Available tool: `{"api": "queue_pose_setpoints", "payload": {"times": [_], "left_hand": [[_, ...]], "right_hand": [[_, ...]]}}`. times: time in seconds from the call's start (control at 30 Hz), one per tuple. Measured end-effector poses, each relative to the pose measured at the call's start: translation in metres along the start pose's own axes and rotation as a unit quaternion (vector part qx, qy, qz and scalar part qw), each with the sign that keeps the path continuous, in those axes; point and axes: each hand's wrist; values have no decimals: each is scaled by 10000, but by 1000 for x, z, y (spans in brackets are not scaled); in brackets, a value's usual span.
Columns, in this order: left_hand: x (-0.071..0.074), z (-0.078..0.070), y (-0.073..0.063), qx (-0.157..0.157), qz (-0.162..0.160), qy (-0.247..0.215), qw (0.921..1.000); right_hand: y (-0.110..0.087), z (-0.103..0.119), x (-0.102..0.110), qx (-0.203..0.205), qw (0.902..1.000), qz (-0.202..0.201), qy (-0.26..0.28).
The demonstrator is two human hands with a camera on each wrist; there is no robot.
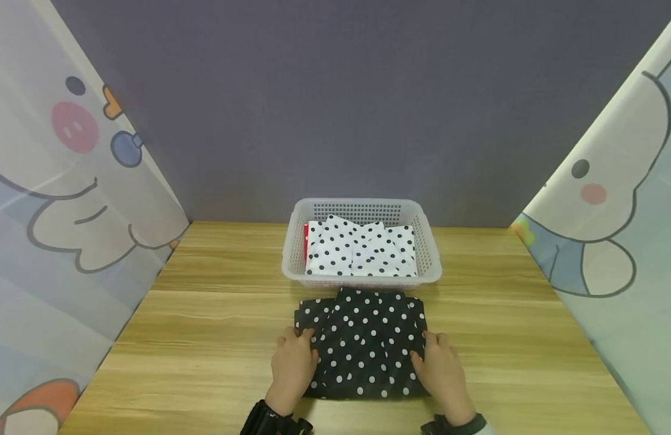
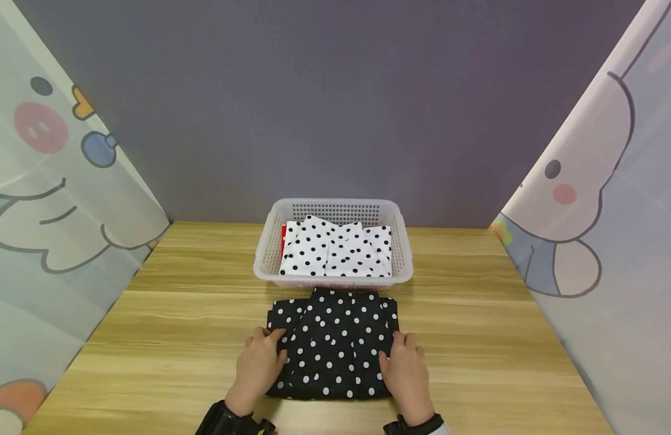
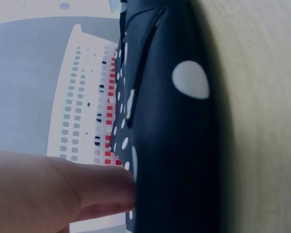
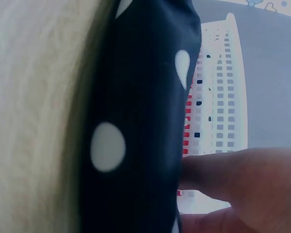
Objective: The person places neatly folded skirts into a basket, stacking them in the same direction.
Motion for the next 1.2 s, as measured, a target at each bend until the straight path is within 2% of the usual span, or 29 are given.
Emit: {"api": "queue_pose_setpoints", "payload": {"times": [0.3,0.6,0.9,1.2], "left_hand": [[-2,-2,4,288,33,-29,9996],[-8,-5,4,261,-242,-85,9993],[-11,-6,8,305,-196,-412,9985],[-7,-2,12,250,291,-858,9956]], "right_hand": [[-1,2,-5,-338,9994,5,70],[2,5,-7,-527,9984,207,91],[4,3,-9,-696,9963,395,305],[7,1,-15,-513,9972,237,499]]}}
Point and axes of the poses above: each hand's wrist, its own y-axis towards the middle knuckle, its own x-axis out of the back of the hand, z = x × y, and after that the axes turned 11 degrees about -x, right-handed
